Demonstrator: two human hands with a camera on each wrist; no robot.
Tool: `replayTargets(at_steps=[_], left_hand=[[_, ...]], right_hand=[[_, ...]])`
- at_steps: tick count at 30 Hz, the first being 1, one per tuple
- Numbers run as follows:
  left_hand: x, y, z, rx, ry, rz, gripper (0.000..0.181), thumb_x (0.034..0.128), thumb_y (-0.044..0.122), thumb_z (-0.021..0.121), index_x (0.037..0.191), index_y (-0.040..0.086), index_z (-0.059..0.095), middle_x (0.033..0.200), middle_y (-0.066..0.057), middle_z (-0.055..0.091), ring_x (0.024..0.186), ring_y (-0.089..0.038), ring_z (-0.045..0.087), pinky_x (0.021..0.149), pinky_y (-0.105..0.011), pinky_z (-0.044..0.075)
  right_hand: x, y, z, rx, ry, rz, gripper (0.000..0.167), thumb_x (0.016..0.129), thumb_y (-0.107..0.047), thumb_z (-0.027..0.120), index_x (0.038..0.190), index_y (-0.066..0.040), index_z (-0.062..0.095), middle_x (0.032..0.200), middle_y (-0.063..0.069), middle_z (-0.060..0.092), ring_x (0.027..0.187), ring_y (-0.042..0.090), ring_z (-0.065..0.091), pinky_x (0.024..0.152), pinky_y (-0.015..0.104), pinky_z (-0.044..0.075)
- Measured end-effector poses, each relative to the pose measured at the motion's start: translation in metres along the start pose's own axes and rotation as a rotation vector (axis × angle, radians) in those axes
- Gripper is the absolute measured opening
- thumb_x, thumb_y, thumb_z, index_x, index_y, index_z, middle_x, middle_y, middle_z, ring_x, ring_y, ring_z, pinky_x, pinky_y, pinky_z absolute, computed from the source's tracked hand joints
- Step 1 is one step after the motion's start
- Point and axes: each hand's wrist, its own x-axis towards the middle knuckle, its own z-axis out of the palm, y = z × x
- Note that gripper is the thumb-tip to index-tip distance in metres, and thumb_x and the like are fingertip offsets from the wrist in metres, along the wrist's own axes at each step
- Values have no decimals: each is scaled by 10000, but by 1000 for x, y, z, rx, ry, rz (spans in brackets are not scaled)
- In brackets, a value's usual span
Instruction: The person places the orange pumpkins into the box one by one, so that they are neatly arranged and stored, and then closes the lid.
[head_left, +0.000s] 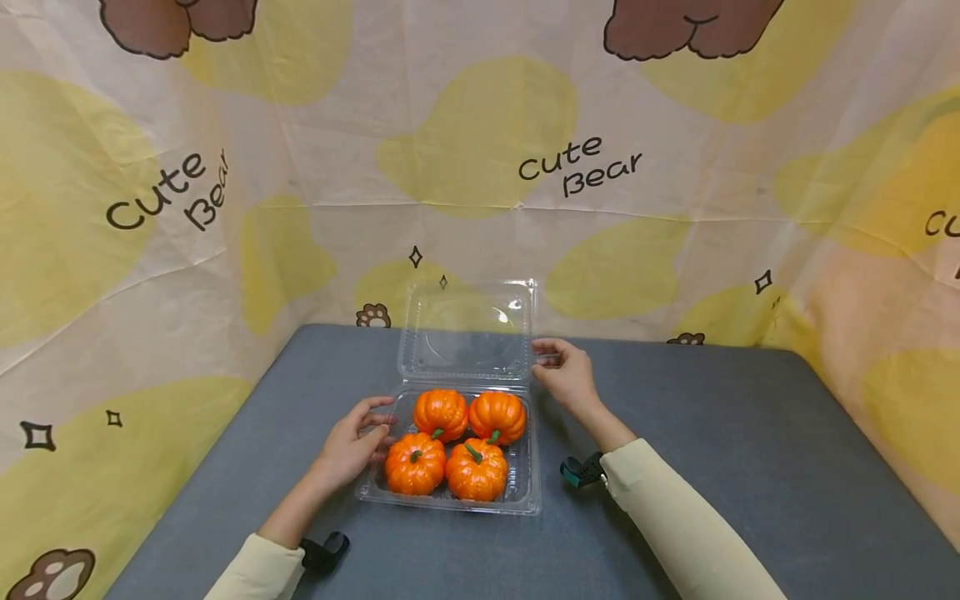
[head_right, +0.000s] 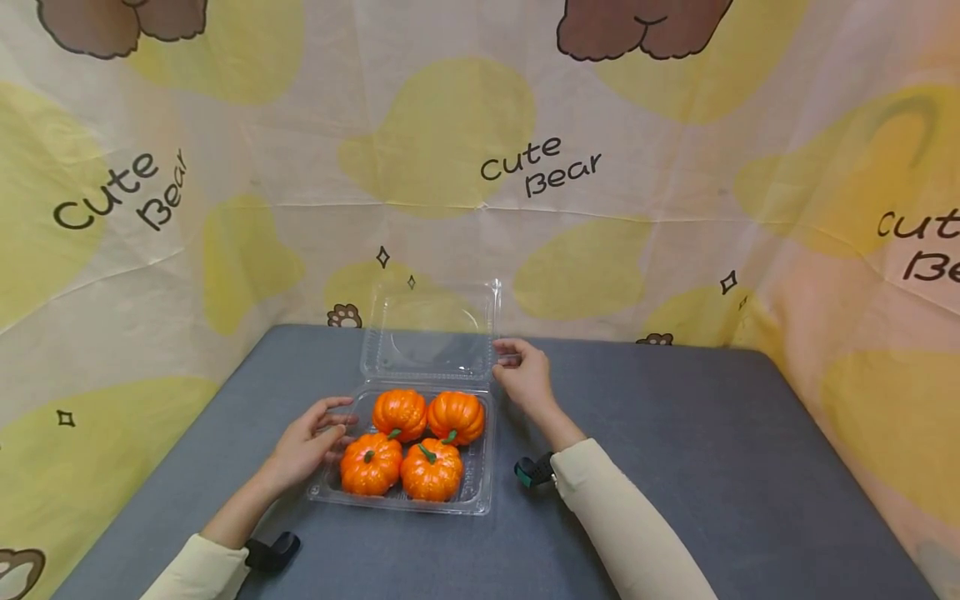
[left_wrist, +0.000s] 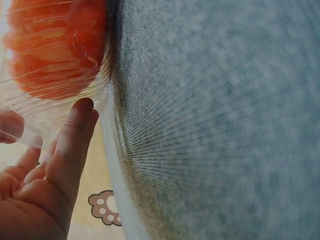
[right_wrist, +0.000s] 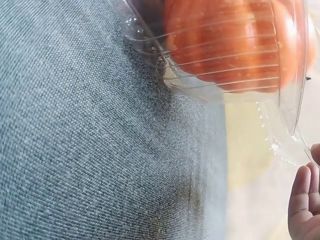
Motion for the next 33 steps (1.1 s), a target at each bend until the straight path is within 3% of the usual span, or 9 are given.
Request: replayTargets(at_steps=[8,13,18,24,27,33], left_hand=[[0,1,0,4,0,-4,393,972,102,493,1363,122,457,1252,-235,610,948,-272,699,718,-375,596],[0,0,0,2,-4,-7,391,975,108,493,1364,123,456,1252,-231,610,954,-272,698,722,-379,596],[0,0,1,-3,-3,-10,391,976,110,497,1365,124,454,1244,-234,611,944,-272,702,712,-380,598],[0,1,2,-20,-5,-12,396,970,108,505,1362,122,454,1244,-239,608,911,-255,708,699,-377,599],[0,1,2,-27,-2,-12,396,968,105,508,1360,117,455,1247,-241,605,900,-246,708,696,-375,600],[0,2,2,-40,10,-17,402,960,96,518,1357,110,458,1253,-242,601,890,-238,705,690,-365,600]], right_hand=[[-2,-3,0,-3,24,-33,349,763,76,630,1100,4,683,1068,187,701,870,274,645,730,243,548],[-3,-2,-1,-17,54,-68,316,774,60,633,1072,-19,699,1022,169,717,810,200,633,708,198,525],[-3,-1,0,41,76,-106,307,764,73,641,1057,-8,689,978,185,709,764,136,614,673,138,499],[-3,-2,-1,112,62,-105,429,765,85,629,1181,-19,607,994,203,670,817,208,625,684,147,501],[-4,-3,-2,109,54,-97,490,776,77,631,1247,-52,588,1007,193,671,833,216,625,684,141,495],[-8,-14,-4,75,52,-117,482,770,103,619,1243,13,602,985,236,660,812,202,621,674,123,494]])
